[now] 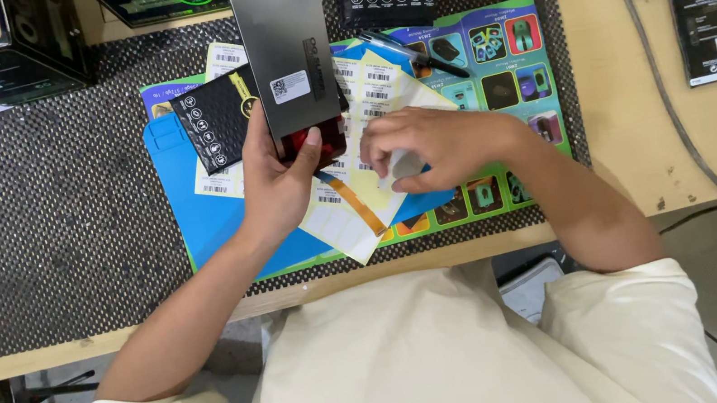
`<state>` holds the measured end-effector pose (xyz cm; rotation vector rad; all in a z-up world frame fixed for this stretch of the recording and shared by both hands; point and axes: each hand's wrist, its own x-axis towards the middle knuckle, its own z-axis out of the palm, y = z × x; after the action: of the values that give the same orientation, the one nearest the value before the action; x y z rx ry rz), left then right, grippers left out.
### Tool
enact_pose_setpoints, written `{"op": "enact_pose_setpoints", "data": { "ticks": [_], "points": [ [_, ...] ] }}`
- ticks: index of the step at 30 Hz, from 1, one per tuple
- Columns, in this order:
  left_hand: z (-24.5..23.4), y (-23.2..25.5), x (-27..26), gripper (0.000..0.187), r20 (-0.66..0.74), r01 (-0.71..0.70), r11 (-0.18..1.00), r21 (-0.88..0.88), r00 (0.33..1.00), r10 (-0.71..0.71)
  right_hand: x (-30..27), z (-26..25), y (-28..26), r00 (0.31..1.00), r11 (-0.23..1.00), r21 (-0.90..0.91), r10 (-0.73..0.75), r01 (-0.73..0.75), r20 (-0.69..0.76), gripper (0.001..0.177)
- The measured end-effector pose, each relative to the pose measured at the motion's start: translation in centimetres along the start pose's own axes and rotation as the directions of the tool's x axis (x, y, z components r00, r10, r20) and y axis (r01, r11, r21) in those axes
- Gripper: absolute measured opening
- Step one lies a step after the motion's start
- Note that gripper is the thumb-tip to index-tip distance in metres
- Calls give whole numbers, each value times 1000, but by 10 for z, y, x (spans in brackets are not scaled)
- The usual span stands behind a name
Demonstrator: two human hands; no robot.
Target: The person handles small electronic devices, removes them from plastic packaging, and writes on the packaging with a pen. The person then places the devices into black pouches and returns them to a cardboard box.
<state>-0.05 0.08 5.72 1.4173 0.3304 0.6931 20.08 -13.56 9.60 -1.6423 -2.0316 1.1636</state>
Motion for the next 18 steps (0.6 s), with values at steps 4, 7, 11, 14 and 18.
{"op": "enact_pose_setpoints", "data": {
  "ticks": [4,7,11,14,18],
  "points": [
    [4,9,-4,31,8,-11,1000,23,1000,11,-5,-11,-10,998,992,117,55,-53,-10,13],
    [7,10,-7,30,20,1,1000,10,1000,-2,-11,-12,-1,995,965,251,90,-75,-49,14],
    [7,-7,-11,35,76,44,999,-8,996,-43,-13,-6,20,953,914,371,-50,165,-299,10],
    [7,-14,-12,38,118,39,999,19,992,-41,-14,-2,23,860,892,349,-78,286,-505,13],
    [9,-27,-20,41,177,42,996,72,983,-54,-8,3,6,703,898,198,-155,393,-694,12]
  ]
}}
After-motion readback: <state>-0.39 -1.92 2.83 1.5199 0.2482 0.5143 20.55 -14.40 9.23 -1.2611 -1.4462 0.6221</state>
